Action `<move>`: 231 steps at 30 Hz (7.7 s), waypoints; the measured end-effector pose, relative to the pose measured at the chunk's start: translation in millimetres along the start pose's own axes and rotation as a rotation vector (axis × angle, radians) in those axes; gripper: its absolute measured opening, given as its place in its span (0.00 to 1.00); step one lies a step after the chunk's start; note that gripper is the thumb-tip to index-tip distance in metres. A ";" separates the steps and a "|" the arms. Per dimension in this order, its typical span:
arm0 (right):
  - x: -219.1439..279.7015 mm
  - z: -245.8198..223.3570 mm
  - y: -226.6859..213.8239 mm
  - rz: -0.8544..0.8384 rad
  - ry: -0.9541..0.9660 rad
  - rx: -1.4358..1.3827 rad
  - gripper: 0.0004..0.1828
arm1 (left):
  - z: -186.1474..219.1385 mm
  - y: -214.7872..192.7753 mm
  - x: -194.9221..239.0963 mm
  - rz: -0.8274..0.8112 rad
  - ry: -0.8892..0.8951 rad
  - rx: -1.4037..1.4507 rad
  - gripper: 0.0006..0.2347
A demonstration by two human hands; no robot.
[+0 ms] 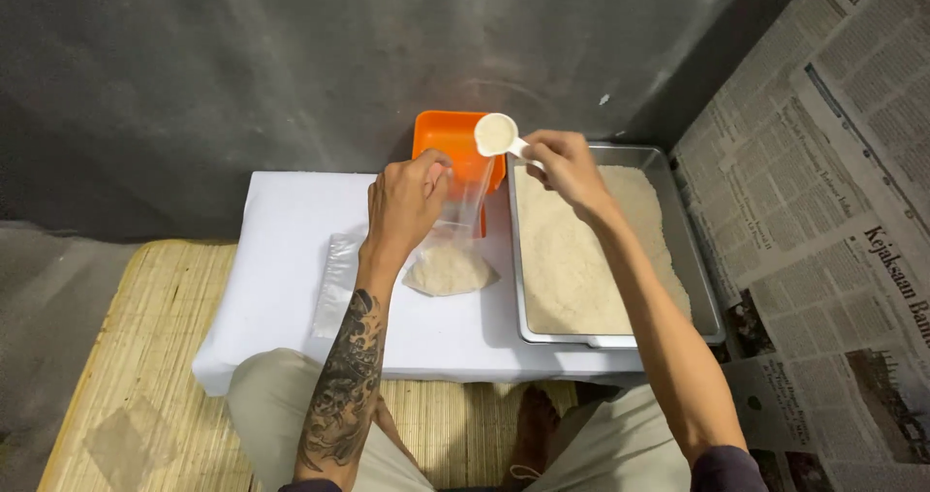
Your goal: The person is scooping rice from a metal tray into plastic bags and adjusting the weight using a digital scale.
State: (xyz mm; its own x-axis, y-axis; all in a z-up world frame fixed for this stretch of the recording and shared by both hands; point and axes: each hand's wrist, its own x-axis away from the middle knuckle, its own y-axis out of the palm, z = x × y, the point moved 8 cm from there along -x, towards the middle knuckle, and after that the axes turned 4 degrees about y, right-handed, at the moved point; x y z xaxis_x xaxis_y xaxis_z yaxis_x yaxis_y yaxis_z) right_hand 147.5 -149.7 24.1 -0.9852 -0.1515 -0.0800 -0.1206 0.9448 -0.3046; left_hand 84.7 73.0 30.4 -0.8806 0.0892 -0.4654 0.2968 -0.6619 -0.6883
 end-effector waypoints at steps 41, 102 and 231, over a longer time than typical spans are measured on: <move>50.6 -37.1 -19.8 0.313 -0.473 0.470 0.11 | 41.7 -11.4 14.9 0.282 0.269 0.167 0.07; 90.8 256.9 -151.8 0.372 0.560 -0.158 0.17 | 43.3 221.5 30.4 -0.145 0.083 0.188 0.02; 38.7 59.6 68.1 0.091 -0.158 0.089 0.15 | -83.9 35.5 64.3 0.005 -0.054 0.544 0.05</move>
State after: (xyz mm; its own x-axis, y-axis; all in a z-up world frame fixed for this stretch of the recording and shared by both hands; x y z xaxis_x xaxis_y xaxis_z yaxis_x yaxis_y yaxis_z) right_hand 108.4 -108.5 -56.4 -0.9593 -0.1173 -0.2569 -0.0139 0.9282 -0.3718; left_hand 69.6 117.7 -70.6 -0.9015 0.0568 -0.4290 0.0790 -0.9531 -0.2923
